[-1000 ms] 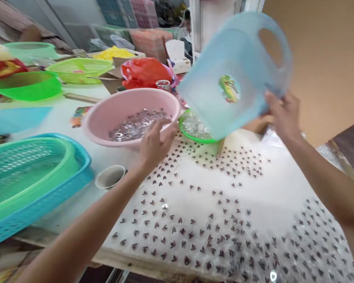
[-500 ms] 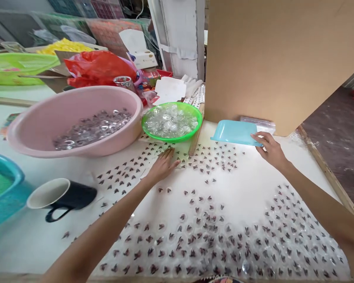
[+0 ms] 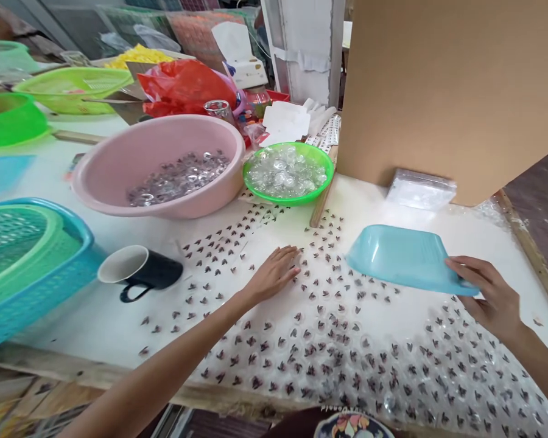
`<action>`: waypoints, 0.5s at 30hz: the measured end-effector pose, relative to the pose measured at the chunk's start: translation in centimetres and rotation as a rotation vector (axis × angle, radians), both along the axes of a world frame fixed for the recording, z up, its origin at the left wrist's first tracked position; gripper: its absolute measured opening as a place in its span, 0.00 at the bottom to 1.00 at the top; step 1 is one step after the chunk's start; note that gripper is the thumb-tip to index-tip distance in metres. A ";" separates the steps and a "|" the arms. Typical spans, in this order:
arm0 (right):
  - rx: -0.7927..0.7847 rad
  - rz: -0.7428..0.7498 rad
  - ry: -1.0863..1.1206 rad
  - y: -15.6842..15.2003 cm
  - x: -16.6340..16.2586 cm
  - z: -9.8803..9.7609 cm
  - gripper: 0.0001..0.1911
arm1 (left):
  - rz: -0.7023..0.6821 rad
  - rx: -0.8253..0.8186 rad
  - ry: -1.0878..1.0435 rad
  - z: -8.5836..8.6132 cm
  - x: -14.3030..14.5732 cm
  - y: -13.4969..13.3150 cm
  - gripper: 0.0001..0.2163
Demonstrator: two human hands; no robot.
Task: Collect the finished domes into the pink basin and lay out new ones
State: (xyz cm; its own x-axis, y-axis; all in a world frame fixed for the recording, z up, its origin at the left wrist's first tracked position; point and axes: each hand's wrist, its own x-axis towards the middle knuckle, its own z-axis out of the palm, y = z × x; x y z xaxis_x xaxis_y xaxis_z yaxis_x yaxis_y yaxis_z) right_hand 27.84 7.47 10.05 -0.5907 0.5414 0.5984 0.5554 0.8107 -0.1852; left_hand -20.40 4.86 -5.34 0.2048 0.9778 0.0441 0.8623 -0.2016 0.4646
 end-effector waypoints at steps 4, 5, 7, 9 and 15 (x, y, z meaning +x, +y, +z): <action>0.133 -0.038 0.103 1.4 -1.3 0.8 0.27 | 0.135 0.066 -0.054 0.9 -1.1 3.5 0.33; 0.157 -0.042 0.129 2.7 -2.2 0.6 0.26 | 0.155 0.085 -0.051 1.0 -1.4 4.9 0.34; 0.181 -0.053 0.159 5.6 -4.2 -0.3 0.23 | 0.164 0.102 -0.040 0.9 -1.6 7.2 0.35; 0.176 -0.063 0.192 8.4 -6.1 -1.5 0.21 | 0.136 0.100 -0.027 0.8 -1.5 8.5 0.35; 0.075 -0.097 0.218 12.6 -9.6 -5.0 0.23 | 0.138 0.108 0.033 0.5 -2.3 6.4 0.35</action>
State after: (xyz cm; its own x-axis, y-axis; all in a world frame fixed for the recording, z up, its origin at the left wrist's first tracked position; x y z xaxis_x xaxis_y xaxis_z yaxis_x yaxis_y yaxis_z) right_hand 18.28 20.03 5.08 -0.3910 0.5380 0.7467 0.5847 0.7718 -0.2499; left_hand -22.74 11.22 -4.83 0.0722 0.9866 0.1460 0.8994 -0.1277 0.4180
